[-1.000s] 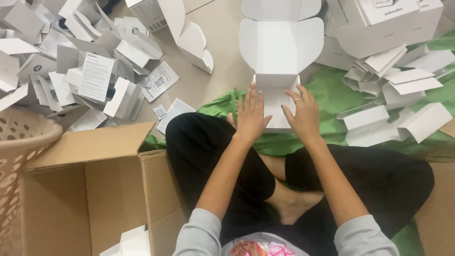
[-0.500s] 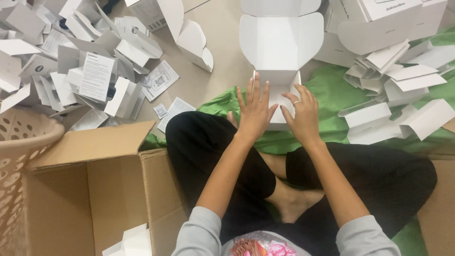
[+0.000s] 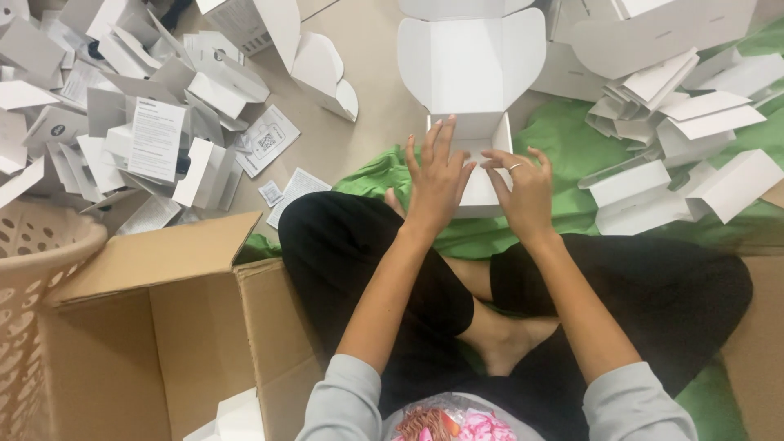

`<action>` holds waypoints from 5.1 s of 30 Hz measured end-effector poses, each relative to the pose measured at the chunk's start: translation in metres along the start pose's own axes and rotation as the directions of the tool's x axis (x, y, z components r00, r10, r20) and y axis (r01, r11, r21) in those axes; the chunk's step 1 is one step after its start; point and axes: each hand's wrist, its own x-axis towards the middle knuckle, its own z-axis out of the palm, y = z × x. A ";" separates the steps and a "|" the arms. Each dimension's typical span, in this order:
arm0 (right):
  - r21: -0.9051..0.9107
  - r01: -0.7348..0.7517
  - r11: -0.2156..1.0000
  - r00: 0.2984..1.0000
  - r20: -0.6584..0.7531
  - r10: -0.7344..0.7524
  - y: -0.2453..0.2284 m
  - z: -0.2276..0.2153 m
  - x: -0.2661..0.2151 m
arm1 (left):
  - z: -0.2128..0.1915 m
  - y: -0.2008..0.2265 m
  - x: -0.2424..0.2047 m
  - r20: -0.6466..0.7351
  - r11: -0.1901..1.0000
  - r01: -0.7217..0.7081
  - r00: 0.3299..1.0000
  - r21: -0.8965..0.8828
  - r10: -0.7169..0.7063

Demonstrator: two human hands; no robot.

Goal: The person packs electronic device boxes with manuals and accessory packets.

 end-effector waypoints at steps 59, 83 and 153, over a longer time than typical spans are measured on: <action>-0.133 -0.944 0.303 0.329 -0.279 0.902 0.453 -0.299 -0.289 | 0.317 0.578 0.007 0.855 0.812 -0.581 0.391 -0.058 0.340; -0.035 -0.983 0.178 0.166 -0.560 0.812 0.448 -0.354 -0.317 | 0.300 0.574 0.000 0.703 0.826 -0.551 0.542 -0.116 0.460; -0.091 -0.827 0.554 0.434 -0.730 0.528 0.407 -0.421 -0.423 | 0.252 0.584 0.025 0.429 0.777 -0.578 0.653 -0.251 0.624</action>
